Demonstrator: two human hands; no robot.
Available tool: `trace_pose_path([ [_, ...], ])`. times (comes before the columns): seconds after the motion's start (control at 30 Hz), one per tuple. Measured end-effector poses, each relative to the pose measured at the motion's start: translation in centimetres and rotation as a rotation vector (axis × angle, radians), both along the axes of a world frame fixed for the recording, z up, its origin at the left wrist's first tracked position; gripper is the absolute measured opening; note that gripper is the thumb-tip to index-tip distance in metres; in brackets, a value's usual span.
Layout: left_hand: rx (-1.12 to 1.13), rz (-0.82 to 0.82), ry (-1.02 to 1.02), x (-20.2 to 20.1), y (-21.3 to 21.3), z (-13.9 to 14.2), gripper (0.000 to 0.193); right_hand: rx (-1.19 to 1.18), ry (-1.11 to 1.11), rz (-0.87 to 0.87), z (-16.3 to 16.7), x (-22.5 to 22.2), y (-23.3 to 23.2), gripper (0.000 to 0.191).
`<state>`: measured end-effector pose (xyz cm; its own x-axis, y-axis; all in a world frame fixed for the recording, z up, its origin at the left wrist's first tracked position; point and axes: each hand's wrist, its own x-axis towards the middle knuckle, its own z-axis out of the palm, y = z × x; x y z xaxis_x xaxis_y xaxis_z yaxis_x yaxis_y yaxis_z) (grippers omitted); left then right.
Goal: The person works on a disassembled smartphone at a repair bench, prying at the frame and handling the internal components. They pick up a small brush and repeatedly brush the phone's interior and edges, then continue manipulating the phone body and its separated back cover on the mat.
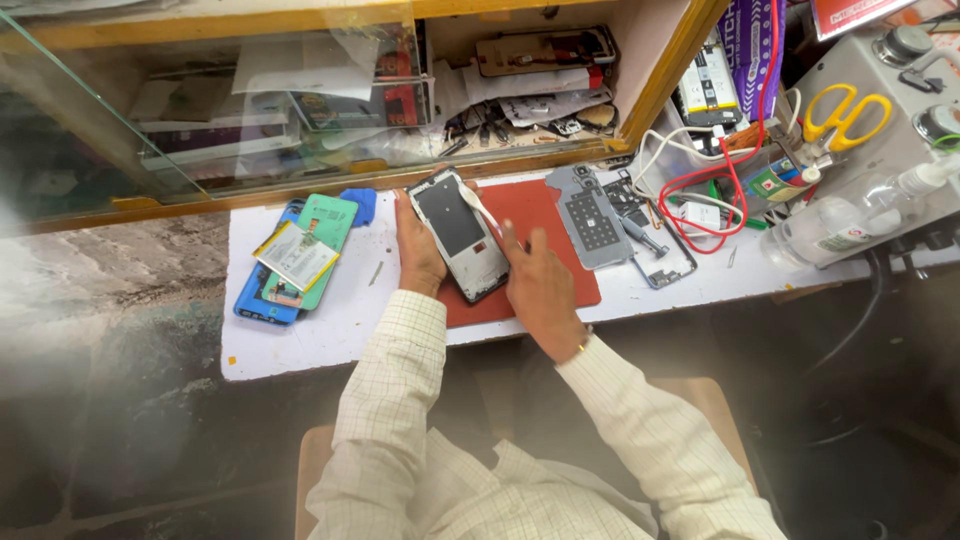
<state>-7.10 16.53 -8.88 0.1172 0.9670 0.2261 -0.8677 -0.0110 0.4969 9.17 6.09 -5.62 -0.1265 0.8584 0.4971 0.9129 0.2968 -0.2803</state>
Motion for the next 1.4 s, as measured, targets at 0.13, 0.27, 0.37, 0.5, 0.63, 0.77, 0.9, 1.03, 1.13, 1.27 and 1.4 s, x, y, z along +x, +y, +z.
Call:
trace_pose_path([
  [0.13, -0.074, 0.026, 0.043, -0.2, 0.0, 0.2, 0.074, 0.039, 0.058, 0.04, 1.3, -2.2, 2.9, 0.053],
  [0.27, -0.01, 0.022, 0.042, -0.1, 0.2, 0.4, 0.074, 0.033, 0.156, 0.143, 1.2, -3.6, 1.9, 0.051],
  [0.37, 0.019, -0.009, 0.028, 0.1, 0.1, 0.5, 0.076, 0.039, 0.189, 0.166, 1.4, -3.8, 1.0, 0.049],
  [0.5, -0.032, 0.041, 0.06, 0.2, -0.4, 0.3, 0.075, -0.028, 0.347, 0.041, 2.6, -4.3, 0.4, 0.049],
  [0.63, -0.063, 0.023, 0.073, 0.1, -0.4, -0.1, 0.082, 0.102, 0.275, 0.154, 2.5, -5.0, 0.0, 0.051],
  [0.77, -0.002, -0.037, -0.016, 0.0, 0.4, -0.3, 0.081, 0.015, 0.354, 0.134, 1.3, -4.3, 1.2, 0.047],
  [0.9, 0.023, -0.021, 0.042, 0.1, 0.2, -0.3, 0.079, -0.005, 0.422, 0.302, 0.2, -4.0, 1.4, 0.046],
  [1.03, 0.001, -0.027, 0.001, -0.3, -0.1, -0.1, 0.079, -0.033, 0.343, 0.366, 0.0, -2.9, -0.9, 0.049],
  [1.13, -0.011, 0.009, 0.05, -0.6, 0.4, -0.3, 0.078, -0.171, 0.188, 0.265, -0.4, -0.7, -5.3, 0.051],
  [1.27, -0.022, 0.009, 0.052, -0.7, 0.9, -0.9, 0.077, -0.276, 0.071, 0.17, -1.4, 1.2, -11.0, 0.057],
  [1.4, -0.045, 0.007, 0.039, -0.4, 0.6, -1.1, 0.078, -0.204, -0.044, 0.025, -0.9, 2.8, -10.8, 0.058],
])
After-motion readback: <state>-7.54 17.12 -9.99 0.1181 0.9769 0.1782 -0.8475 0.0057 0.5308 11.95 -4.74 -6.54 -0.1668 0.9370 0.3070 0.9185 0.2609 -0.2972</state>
